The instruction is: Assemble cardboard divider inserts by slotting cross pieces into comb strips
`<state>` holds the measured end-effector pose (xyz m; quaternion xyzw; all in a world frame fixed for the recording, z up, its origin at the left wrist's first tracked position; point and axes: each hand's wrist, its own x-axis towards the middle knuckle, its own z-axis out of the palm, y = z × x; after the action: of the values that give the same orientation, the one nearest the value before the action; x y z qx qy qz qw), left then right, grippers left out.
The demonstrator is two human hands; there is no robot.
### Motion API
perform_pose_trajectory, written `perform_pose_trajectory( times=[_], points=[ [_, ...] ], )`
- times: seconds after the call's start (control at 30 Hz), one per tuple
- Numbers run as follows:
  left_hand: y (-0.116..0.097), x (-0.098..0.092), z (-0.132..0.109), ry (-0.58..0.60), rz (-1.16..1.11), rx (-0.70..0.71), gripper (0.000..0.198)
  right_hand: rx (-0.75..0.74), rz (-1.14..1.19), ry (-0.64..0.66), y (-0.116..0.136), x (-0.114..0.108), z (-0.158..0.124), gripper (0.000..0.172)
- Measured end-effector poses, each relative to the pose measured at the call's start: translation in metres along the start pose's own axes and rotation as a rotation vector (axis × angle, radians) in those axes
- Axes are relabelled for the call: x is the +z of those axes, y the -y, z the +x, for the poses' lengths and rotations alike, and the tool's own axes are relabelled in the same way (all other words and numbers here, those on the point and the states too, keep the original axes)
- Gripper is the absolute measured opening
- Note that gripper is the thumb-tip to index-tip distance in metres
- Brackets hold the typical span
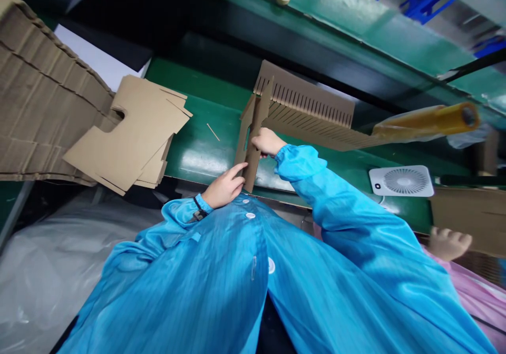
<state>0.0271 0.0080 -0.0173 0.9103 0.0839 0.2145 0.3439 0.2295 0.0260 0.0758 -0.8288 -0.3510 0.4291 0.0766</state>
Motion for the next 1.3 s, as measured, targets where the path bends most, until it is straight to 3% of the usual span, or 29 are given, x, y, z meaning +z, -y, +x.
perform_pose_trajectory(
  times=[0.33,0.57,0.63,0.73,0.8,0.87,0.93,1.0,1.07,1.13,1.3],
  points=[
    [-0.002,-0.001,-0.001,0.020,-0.031,0.000,0.016,0.044,0.074,0.067,-0.017,0.000,0.019,0.028],
    [-0.006,0.000,0.002,0.038,-0.067,-0.013,0.017,0.112,0.170,0.075,-0.028,0.027,0.036,0.027],
    [-0.005,-0.005,0.003,0.054,-0.075,0.013,0.015,0.122,0.184,0.072,-0.030,0.032,0.038,0.026],
    [0.010,-0.033,-0.002,-0.008,-0.025,-0.014,0.043,0.127,0.219,0.099,-0.030,0.032,0.035,0.021],
    [0.032,-0.068,-0.017,-0.187,0.117,-0.220,0.051,0.119,0.242,0.136,-0.031,0.027,0.030,0.016],
    [0.056,-0.110,-0.041,-0.413,0.320,-0.570,0.053,0.128,0.310,0.186,-0.034,0.020,0.024,0.017],
    [0.073,-0.149,-0.069,-0.538,0.487,-0.945,0.073,0.153,0.401,0.211,-0.039,0.012,0.018,0.042],
    [0.082,-0.173,-0.092,-0.581,0.551,-1.226,0.093,0.160,0.469,0.199,-0.046,0.003,0.012,0.066],
    [0.085,-0.181,-0.105,-0.612,0.545,-1.347,0.102,0.137,0.485,0.169,-0.051,-0.004,0.004,0.075],
    [0.085,-0.177,-0.111,-0.676,0.522,-1.385,0.107,0.109,0.483,0.157,-0.054,-0.008,-0.003,0.071],
    [0.095,-0.165,-0.119,-0.966,0.376,-1.465,0.098,0.028,0.438,0.143,-0.054,-0.011,-0.018,0.056]
  ],
)
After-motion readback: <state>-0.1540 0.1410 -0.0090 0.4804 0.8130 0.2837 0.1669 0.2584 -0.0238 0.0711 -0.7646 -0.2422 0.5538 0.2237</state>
